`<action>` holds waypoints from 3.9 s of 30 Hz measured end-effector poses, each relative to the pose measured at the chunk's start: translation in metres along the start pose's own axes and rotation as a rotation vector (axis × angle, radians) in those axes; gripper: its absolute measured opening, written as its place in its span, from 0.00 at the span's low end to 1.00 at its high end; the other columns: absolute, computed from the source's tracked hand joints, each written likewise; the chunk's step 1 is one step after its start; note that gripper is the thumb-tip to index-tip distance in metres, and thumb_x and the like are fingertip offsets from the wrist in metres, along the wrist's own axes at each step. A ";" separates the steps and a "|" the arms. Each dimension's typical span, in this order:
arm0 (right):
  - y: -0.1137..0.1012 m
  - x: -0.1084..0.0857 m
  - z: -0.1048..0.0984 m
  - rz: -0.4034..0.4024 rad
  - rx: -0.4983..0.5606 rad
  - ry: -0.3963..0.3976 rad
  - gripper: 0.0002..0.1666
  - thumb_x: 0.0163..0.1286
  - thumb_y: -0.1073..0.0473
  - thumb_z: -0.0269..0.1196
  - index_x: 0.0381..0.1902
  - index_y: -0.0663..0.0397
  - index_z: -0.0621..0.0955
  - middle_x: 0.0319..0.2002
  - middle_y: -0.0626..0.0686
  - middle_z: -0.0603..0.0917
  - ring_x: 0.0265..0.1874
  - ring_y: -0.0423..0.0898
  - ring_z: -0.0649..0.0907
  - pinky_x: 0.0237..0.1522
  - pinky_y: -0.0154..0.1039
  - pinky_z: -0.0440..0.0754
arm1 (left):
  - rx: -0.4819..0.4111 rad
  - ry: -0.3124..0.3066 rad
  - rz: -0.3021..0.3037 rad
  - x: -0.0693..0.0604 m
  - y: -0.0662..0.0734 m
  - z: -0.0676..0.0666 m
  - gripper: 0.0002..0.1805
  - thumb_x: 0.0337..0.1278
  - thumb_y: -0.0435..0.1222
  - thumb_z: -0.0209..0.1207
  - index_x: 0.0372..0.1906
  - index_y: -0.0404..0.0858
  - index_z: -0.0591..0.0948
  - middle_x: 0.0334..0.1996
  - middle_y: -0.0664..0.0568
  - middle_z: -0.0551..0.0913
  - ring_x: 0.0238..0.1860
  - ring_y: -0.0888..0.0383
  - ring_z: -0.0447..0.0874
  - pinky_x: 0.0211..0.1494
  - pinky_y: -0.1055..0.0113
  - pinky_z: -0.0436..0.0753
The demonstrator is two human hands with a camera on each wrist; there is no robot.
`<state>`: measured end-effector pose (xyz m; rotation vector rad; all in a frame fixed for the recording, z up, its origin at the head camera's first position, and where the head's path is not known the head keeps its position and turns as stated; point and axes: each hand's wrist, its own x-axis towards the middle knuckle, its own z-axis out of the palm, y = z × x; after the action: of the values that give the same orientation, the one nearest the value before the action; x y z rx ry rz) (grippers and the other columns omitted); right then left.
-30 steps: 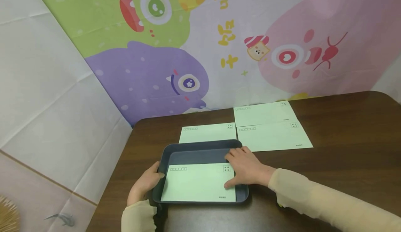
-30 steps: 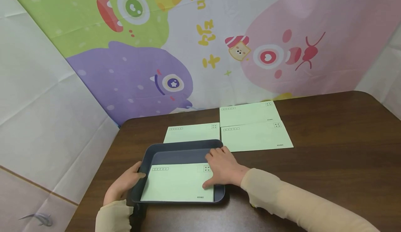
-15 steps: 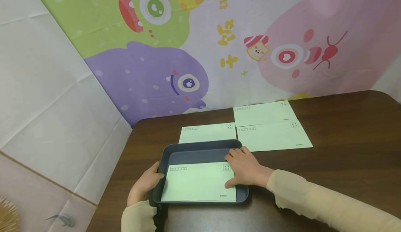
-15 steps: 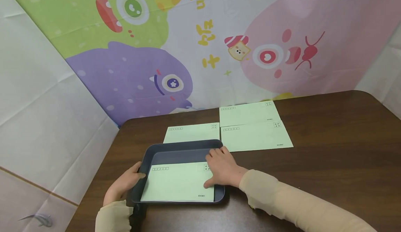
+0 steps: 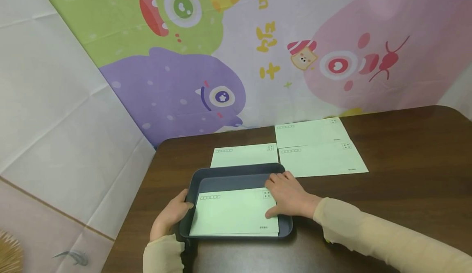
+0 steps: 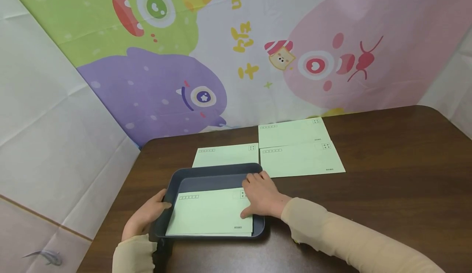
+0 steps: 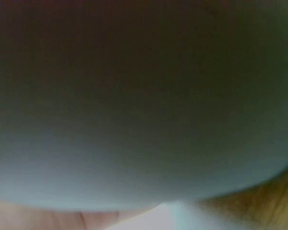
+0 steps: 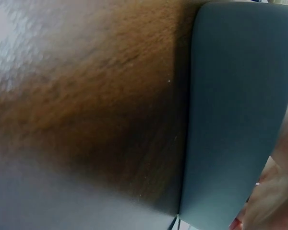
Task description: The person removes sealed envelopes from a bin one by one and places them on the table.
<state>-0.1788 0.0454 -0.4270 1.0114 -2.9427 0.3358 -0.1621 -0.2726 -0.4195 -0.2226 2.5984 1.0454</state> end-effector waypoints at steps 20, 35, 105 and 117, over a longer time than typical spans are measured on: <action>-0.001 0.005 -0.002 0.106 0.207 0.053 0.23 0.46 0.56 0.71 0.40 0.53 0.75 0.36 0.47 0.76 0.36 0.44 0.75 0.44 0.45 0.66 | 0.038 0.005 0.029 0.003 -0.003 0.000 0.29 0.57 0.32 0.41 0.65 0.29 0.57 0.64 0.31 0.60 0.63 0.34 0.58 0.59 0.40 0.62; 0.002 0.002 -0.005 0.213 0.522 0.113 0.12 0.52 0.65 0.64 0.33 0.50 0.74 0.31 0.44 0.78 0.25 0.41 0.71 0.33 0.37 0.71 | 0.007 -0.004 -0.004 0.002 -0.001 0.000 0.33 0.55 0.31 0.40 0.68 0.27 0.49 0.67 0.30 0.52 0.67 0.35 0.49 0.64 0.40 0.54; 0.018 -0.013 -0.030 0.264 1.002 0.207 0.15 0.67 0.60 0.54 0.49 0.60 0.73 0.35 0.58 0.83 0.23 0.44 0.81 0.25 0.36 0.81 | 0.023 0.017 -0.015 0.001 0.001 0.001 0.28 0.55 0.32 0.42 0.64 0.30 0.59 0.62 0.31 0.62 0.60 0.34 0.62 0.57 0.38 0.64; 0.032 -0.024 -0.037 0.287 1.005 0.304 0.13 0.71 0.62 0.46 0.49 0.61 0.70 0.37 0.61 0.82 0.23 0.44 0.77 0.24 0.41 0.78 | 0.002 0.013 -0.006 0.001 -0.001 0.001 0.27 0.55 0.31 0.42 0.63 0.32 0.60 0.60 0.32 0.66 0.56 0.38 0.68 0.54 0.41 0.69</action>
<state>-0.1812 0.0919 -0.3995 0.4337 -2.5479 1.8836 -0.1624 -0.2730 -0.4215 -0.2369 2.6084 1.0433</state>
